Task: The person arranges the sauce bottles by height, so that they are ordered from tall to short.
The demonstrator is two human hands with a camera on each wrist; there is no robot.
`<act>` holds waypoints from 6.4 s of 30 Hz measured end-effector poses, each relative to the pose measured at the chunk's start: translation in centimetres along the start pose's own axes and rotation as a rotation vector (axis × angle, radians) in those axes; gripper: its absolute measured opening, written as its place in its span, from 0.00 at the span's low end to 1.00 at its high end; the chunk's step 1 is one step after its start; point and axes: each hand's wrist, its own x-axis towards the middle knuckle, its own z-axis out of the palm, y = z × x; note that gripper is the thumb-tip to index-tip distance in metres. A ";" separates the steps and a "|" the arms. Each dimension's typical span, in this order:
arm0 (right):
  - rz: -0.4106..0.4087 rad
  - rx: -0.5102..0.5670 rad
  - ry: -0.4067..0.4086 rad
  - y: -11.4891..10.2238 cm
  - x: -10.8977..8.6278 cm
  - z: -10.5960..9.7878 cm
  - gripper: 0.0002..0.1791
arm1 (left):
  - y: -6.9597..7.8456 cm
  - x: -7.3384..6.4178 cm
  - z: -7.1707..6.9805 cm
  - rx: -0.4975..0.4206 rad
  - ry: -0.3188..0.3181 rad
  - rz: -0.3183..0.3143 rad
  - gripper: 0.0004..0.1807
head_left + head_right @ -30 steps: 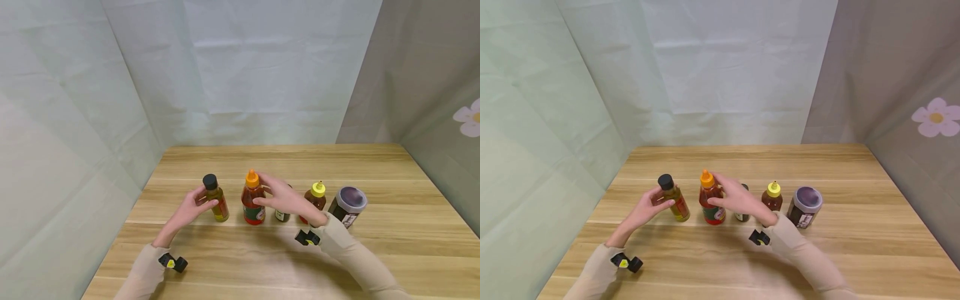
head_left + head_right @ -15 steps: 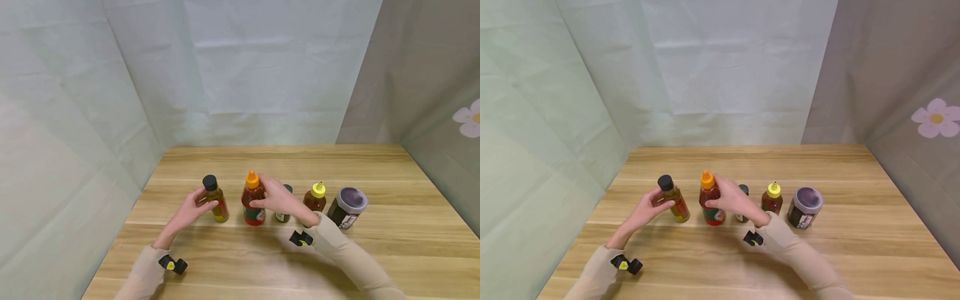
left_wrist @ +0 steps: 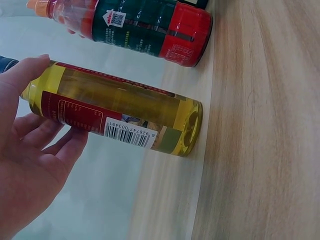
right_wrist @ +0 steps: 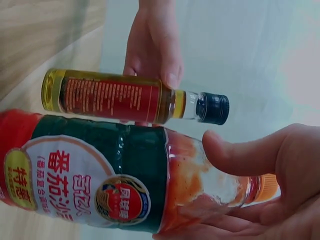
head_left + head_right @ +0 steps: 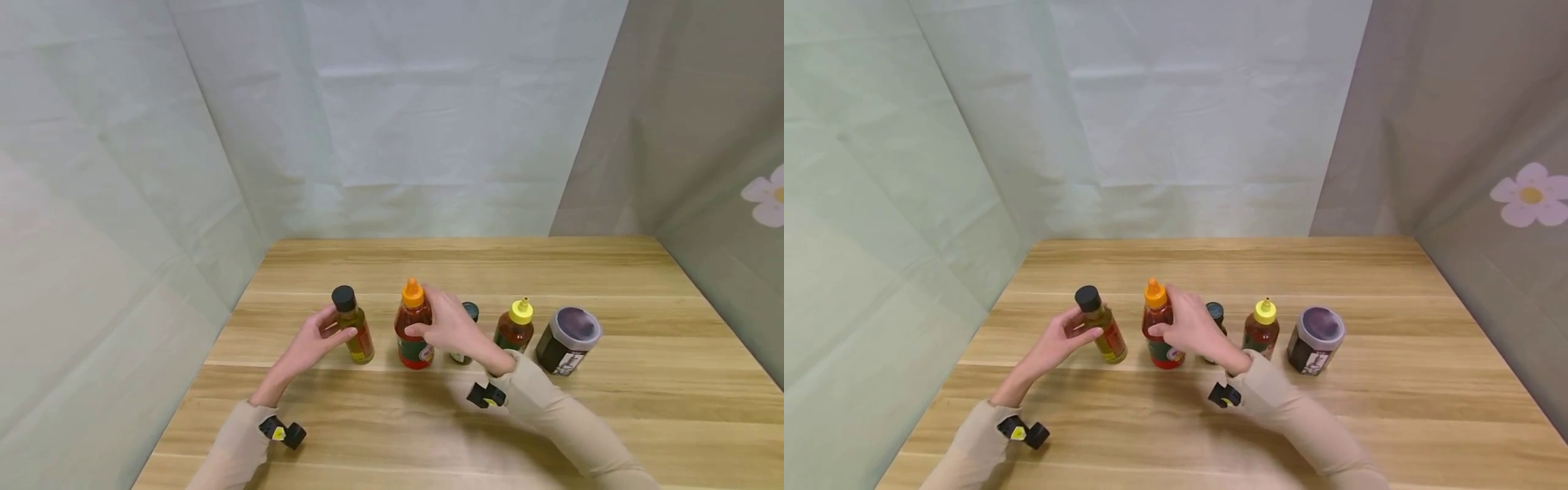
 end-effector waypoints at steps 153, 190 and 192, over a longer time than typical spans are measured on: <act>0.135 0.197 0.232 0.3 13.7 4.8 0.28 | -1.2 0.6 0.6 -0.061 0.065 0.013 0.31; 0.092 0.312 0.298 -2.5 10.0 2.7 0.26 | -1.8 0.4 0.2 -0.057 0.081 -0.018 0.31; 0.086 0.312 0.285 -2.7 9.8 2.6 0.25 | -1.8 0.4 0.2 -0.053 0.082 -0.017 0.31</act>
